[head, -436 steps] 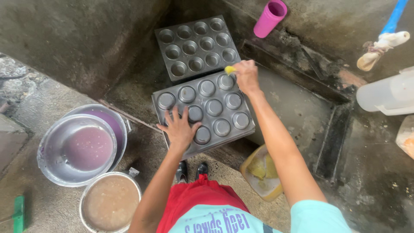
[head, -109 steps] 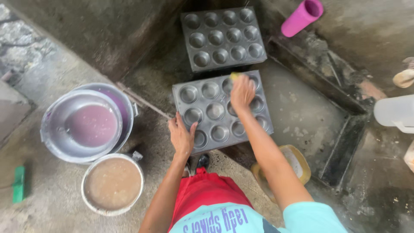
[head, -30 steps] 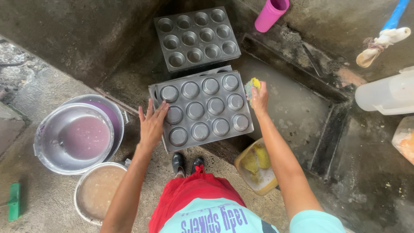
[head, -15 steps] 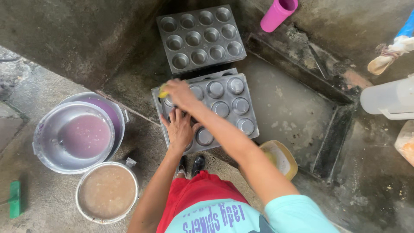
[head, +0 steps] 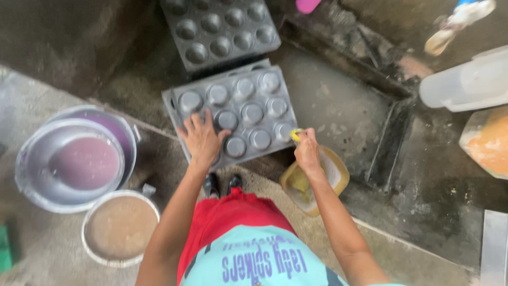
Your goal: The person scrubs two metal muffin trays with a yellow sponge, repeatedly dipping the sponge into a yellow container of soapy water. They clean each cup of the trays, flip the trays over, and continue scrubbing the underside and edges.
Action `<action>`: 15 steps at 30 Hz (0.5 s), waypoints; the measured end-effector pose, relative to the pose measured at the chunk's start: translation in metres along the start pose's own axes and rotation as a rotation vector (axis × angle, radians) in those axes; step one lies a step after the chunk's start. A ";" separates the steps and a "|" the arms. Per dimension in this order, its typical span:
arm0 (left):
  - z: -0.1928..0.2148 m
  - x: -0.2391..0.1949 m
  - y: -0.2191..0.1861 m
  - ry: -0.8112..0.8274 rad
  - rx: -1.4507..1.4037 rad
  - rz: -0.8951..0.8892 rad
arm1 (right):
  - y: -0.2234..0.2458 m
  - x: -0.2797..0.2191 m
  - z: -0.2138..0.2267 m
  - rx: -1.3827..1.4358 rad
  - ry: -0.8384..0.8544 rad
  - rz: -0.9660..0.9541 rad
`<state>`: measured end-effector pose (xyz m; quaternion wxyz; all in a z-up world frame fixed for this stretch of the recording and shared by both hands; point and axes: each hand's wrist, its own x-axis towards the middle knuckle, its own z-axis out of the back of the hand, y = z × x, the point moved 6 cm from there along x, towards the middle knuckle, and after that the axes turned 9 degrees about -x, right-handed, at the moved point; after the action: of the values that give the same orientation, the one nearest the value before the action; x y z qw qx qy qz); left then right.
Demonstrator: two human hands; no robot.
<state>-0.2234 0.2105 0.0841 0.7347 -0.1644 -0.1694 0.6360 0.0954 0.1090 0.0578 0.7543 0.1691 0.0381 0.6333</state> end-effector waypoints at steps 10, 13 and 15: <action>-0.010 0.012 0.002 0.117 0.063 0.059 | 0.258 -0.086 -0.084 0.310 0.173 0.536; 0.000 0.011 0.024 0.136 -0.206 0.128 | 0.249 -0.054 -0.084 0.444 0.365 0.396; 0.016 0.001 0.050 -0.064 -0.547 0.236 | 0.225 -0.006 -0.065 0.579 0.405 0.205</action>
<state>-0.2748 0.2186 0.0753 0.5784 -0.3548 -0.3371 0.6526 -0.1351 0.1477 0.0642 0.5849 0.2496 0.3469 0.6893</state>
